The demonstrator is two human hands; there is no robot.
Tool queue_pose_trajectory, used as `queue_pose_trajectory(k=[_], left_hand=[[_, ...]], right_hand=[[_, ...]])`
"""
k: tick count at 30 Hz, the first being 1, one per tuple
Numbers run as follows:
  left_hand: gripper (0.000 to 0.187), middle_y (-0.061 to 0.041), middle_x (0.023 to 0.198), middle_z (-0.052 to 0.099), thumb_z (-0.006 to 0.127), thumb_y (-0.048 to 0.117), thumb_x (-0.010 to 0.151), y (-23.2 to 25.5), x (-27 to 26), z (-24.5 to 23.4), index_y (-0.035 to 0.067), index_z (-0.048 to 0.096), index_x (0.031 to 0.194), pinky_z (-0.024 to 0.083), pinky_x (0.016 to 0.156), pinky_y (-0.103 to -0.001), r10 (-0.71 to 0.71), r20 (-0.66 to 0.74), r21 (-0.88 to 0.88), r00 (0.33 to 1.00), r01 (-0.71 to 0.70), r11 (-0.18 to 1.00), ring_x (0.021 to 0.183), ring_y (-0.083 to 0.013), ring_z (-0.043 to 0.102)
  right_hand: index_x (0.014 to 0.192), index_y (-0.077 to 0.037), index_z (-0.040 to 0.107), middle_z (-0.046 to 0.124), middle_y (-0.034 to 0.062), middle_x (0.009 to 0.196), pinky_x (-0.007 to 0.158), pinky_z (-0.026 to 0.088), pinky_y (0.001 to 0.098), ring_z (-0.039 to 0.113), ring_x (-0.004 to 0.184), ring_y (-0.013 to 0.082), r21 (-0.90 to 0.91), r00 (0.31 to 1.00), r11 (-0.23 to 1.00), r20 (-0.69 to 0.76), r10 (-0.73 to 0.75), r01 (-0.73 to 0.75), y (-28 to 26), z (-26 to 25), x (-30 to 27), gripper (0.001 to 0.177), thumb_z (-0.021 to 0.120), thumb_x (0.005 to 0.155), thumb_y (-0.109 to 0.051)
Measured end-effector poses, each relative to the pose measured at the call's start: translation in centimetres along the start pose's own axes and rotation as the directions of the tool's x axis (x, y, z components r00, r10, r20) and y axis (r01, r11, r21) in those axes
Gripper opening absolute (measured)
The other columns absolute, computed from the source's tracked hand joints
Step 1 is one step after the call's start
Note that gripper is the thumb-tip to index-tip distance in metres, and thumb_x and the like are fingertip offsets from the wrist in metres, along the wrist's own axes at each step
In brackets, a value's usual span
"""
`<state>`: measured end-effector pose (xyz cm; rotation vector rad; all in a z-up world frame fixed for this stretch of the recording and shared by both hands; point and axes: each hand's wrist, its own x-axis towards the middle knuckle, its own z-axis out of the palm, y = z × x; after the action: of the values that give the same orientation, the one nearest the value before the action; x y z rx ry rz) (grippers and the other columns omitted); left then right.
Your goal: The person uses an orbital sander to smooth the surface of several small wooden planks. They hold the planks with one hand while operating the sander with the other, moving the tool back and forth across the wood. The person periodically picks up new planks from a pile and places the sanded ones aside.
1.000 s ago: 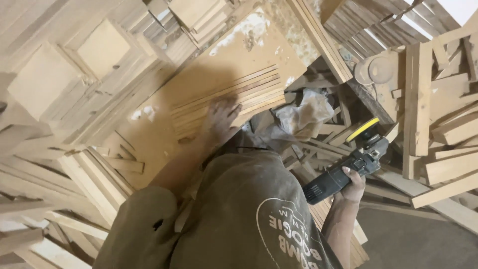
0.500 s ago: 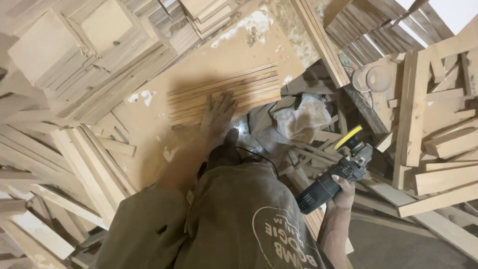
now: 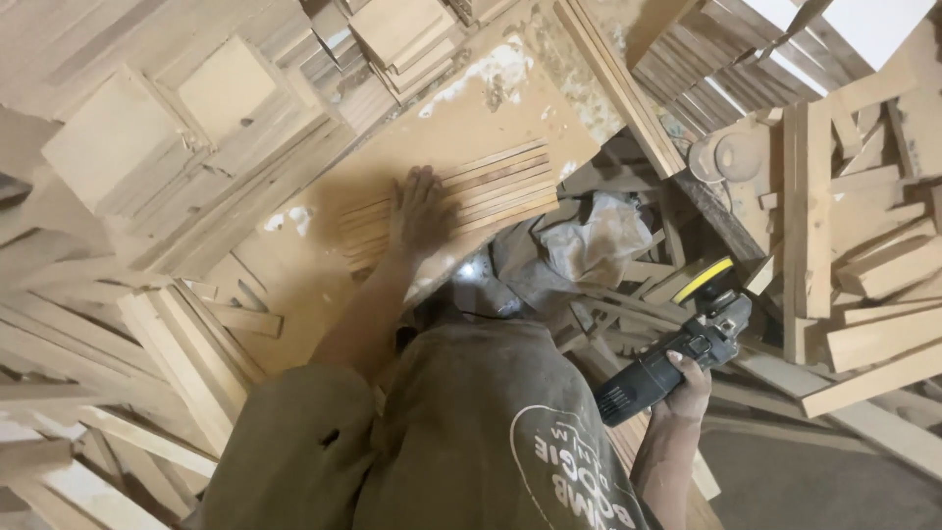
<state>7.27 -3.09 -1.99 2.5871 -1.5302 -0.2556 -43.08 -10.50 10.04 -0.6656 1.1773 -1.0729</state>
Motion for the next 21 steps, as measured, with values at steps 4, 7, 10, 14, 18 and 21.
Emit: queue_pose_trajectory(k=[4,7,10,14,18,21], left_hand=[[0.067,-0.007,0.181,0.042,0.05,0.058,0.114,-2.4,3.4,0.3,0.014,0.056,0.165,0.021,0.141,-0.063,0.022,0.184,-0.036,0.983,-0.016,0.999,0.171,-0.0286,0.032],[0.054,0.0,0.173,0.052,0.04,0.047,0.12,-5.3,7.2,4.5,0.028,0.05,0.17,0.035,0.134,-0.052,-0.127,0.273,-0.122,0.954,0.165,0.979,0.162,-0.0215,0.046],[0.048,0.0,0.15,0.065,0.061,0.047,0.112,-7.8,11.3,8.0,0.026,0.061,0.155,0.04,0.126,-0.045,0.033,0.169,0.066,0.985,-0.045,0.997,0.147,-0.0222,0.058],[0.027,-0.009,0.11,0.074,0.07,0.032,0.082,-5.9,13.1,2.1,0.02,0.067,0.106,0.059,0.088,-0.055,0.263,0.123,-0.136,0.957,-0.246,0.96,0.105,-0.0384,0.073],[0.032,-0.013,0.12,0.07,0.056,0.016,0.091,-4.6,18.2,5.7,0.012,0.061,0.123,0.062,0.085,-0.061,0.376,0.187,0.016,0.908,-0.385,0.923,0.108,-0.0401,0.073],[0.044,-0.005,0.12,0.073,0.07,0.014,0.098,1.8,21.9,-2.0,0.013,0.065,0.142,0.066,0.078,-0.04,0.551,0.13,0.3,0.824,-0.562,0.771,0.105,-0.0228,0.076]], right_hand=[[0.113,-0.007,0.075,0.074,0.0151,0.086,0.078,0.07,0.0445,0.081,0.072,0.0279,0.049,0.997,0.998,-0.074,-0.021,0.025,0.5,1.3,-1.4,0.031,0.077,0.082,-0.005],[0.113,-0.007,0.074,0.074,0.0184,0.089,0.078,0.069,0.0459,0.082,0.079,0.0309,0.071,0.994,0.997,-0.109,-0.028,0.036,0.6,2.2,-3.2,0.032,0.078,0.081,-0.004],[0.113,-0.007,0.074,0.073,0.016,0.088,0.078,0.069,0.0458,0.08,0.078,0.0279,0.063,0.987,0.996,-0.154,-0.046,0.056,1.3,2.2,-4.7,0.032,0.079,0.082,-0.004],[0.133,-0.007,0.057,0.072,0.0144,0.114,0.086,0.066,0.043,0.074,0.093,0.0299,0.096,0.998,0.995,0.052,-0.044,0.039,4.0,-2.7,-5.0,0.053,0.083,0.088,-0.016],[0.138,-0.005,0.054,0.077,0.02,0.112,0.086,0.068,0.0443,0.079,0.095,0.0352,0.073,0.989,0.993,0.1,-0.105,0.098,5.2,-4.0,-7.4,0.05,0.075,0.094,-0.017],[0.134,0.002,0.064,0.076,0.0232,0.114,0.092,0.065,0.0472,0.076,0.098,0.0357,0.206,0.996,0.974,-0.024,-0.089,0.092,6.1,-4.1,-9.9,0.045,0.072,0.093,-0.015]])
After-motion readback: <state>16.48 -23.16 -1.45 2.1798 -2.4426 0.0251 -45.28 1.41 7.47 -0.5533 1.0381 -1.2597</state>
